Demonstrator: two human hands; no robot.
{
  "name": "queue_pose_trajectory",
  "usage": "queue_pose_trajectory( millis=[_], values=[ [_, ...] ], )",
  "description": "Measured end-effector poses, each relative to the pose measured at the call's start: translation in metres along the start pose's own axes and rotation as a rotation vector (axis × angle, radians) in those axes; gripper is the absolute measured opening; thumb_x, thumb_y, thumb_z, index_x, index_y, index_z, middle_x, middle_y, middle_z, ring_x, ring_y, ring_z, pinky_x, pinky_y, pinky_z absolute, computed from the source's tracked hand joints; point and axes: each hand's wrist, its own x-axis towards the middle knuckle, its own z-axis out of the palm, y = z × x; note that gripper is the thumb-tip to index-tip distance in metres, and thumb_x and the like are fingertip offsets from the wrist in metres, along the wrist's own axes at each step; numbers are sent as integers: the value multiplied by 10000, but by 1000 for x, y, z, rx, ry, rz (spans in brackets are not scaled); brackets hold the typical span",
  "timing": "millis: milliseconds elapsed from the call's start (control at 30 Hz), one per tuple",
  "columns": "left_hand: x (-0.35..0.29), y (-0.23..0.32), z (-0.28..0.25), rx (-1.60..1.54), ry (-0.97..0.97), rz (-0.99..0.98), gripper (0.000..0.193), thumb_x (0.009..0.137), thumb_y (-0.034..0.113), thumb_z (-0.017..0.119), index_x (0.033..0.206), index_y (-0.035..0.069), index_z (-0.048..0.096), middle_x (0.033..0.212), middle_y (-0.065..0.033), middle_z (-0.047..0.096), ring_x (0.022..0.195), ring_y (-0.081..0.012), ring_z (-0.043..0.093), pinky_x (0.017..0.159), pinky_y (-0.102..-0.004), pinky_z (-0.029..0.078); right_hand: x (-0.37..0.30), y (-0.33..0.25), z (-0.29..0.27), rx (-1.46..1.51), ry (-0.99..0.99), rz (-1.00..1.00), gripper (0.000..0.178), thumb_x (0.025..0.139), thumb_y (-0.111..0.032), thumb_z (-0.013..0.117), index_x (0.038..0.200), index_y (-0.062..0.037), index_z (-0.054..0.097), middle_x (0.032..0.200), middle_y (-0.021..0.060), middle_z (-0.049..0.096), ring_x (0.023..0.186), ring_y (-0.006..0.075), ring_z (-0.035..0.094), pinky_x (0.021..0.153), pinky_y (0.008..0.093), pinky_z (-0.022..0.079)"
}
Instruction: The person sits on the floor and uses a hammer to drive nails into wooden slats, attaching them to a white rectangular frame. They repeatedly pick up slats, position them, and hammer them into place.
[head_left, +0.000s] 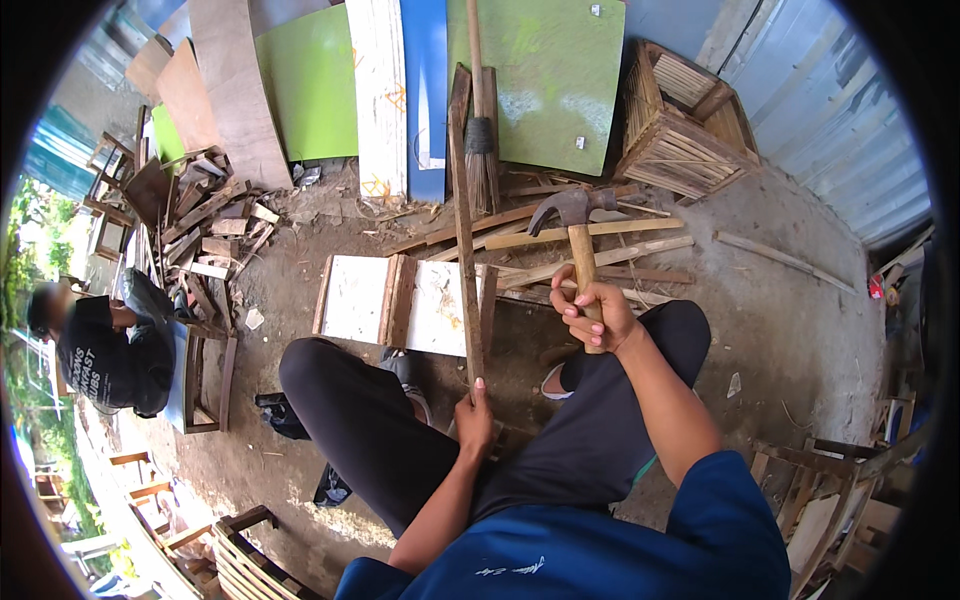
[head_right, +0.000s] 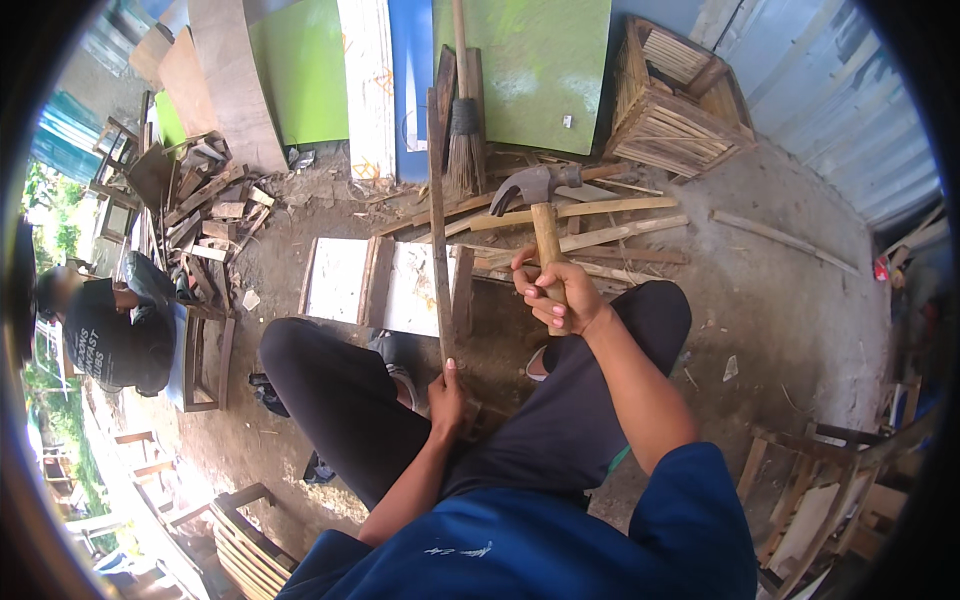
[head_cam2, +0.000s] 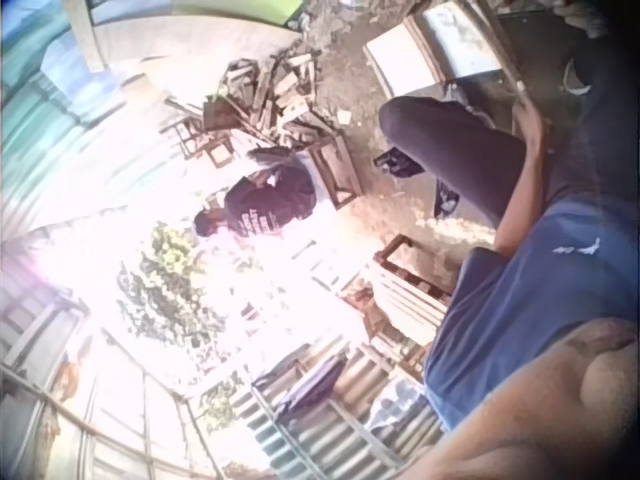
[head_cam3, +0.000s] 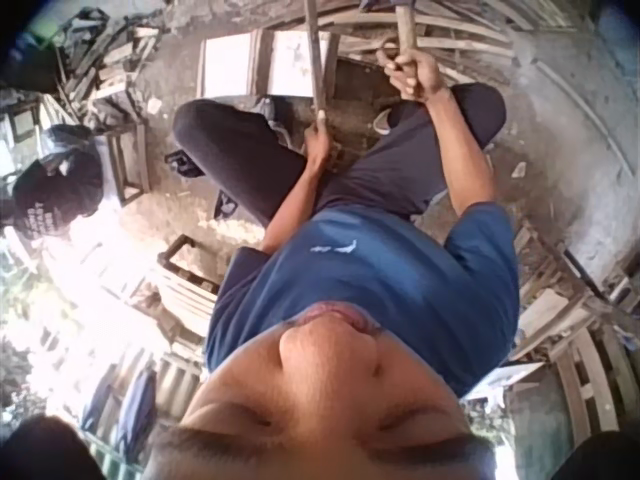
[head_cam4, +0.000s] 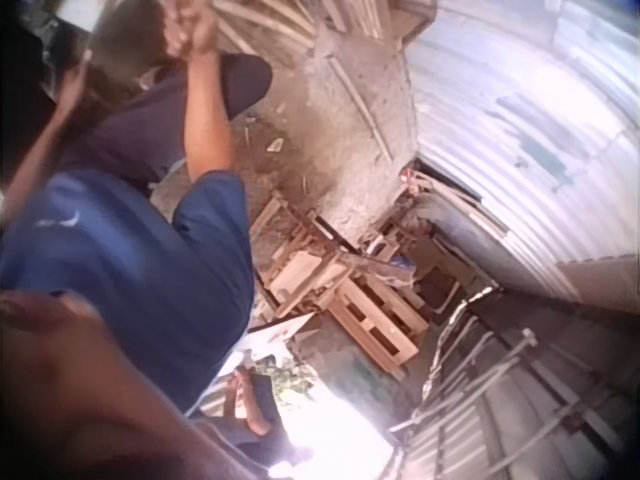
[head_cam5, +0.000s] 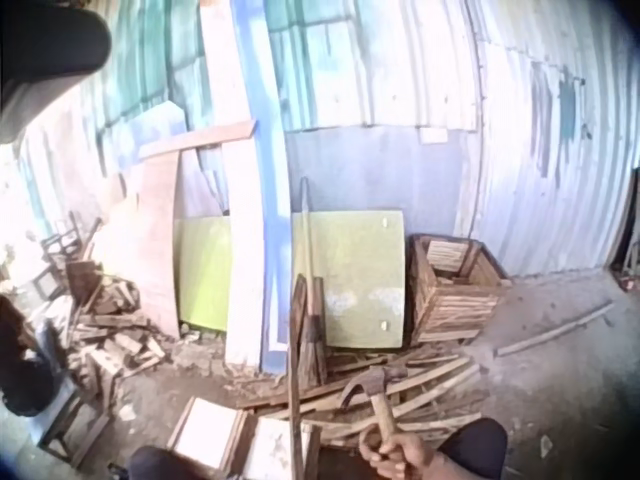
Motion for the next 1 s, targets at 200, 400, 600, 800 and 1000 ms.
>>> queue_pose_trajectory(
  millis=[200,400,600,800,1000],
  values=[
    [-9,15,-3,112,120,187,630,1048,530,536,909,-76,637,691,-213,620,660,-307,617,669,-470,470,-7,-5,8,-607,353,-113,320,948,-76,531,1259,-3,514,785,81,585,421,83,477,351,250,423],
    [-10,21,-12,214,255,367,528,995,472,680,951,-54,681,704,-226,655,660,-304,668,655,-429,502,-19,10,14,-783,237,54,484,972,-3,616,1426,38,452,872,68,595,610,99,601,507,261,529],
    [3,18,-21,286,367,461,439,906,383,816,947,-42,718,692,-212,672,607,-302,669,610,-408,504,-39,17,20,-558,-38,353,653,975,-15,605,1573,27,349,948,98,629,594,89,602,462,254,517],
    [4,16,-31,441,334,515,380,857,325,852,931,-25,726,670,-190,667,548,-266,635,585,-380,492,-37,12,15,-578,-162,501,590,995,-65,555,1554,46,403,870,104,662,499,78,568,390,222,468],
    [17,12,-47,434,280,525,364,784,291,888,904,-10,722,641,-163,646,542,-210,612,560,-362,474,-38,-2,12,-476,-238,572,621,998,-65,558,1565,80,350,821,93,637,466,68,578,360,210,459]
  ],
)
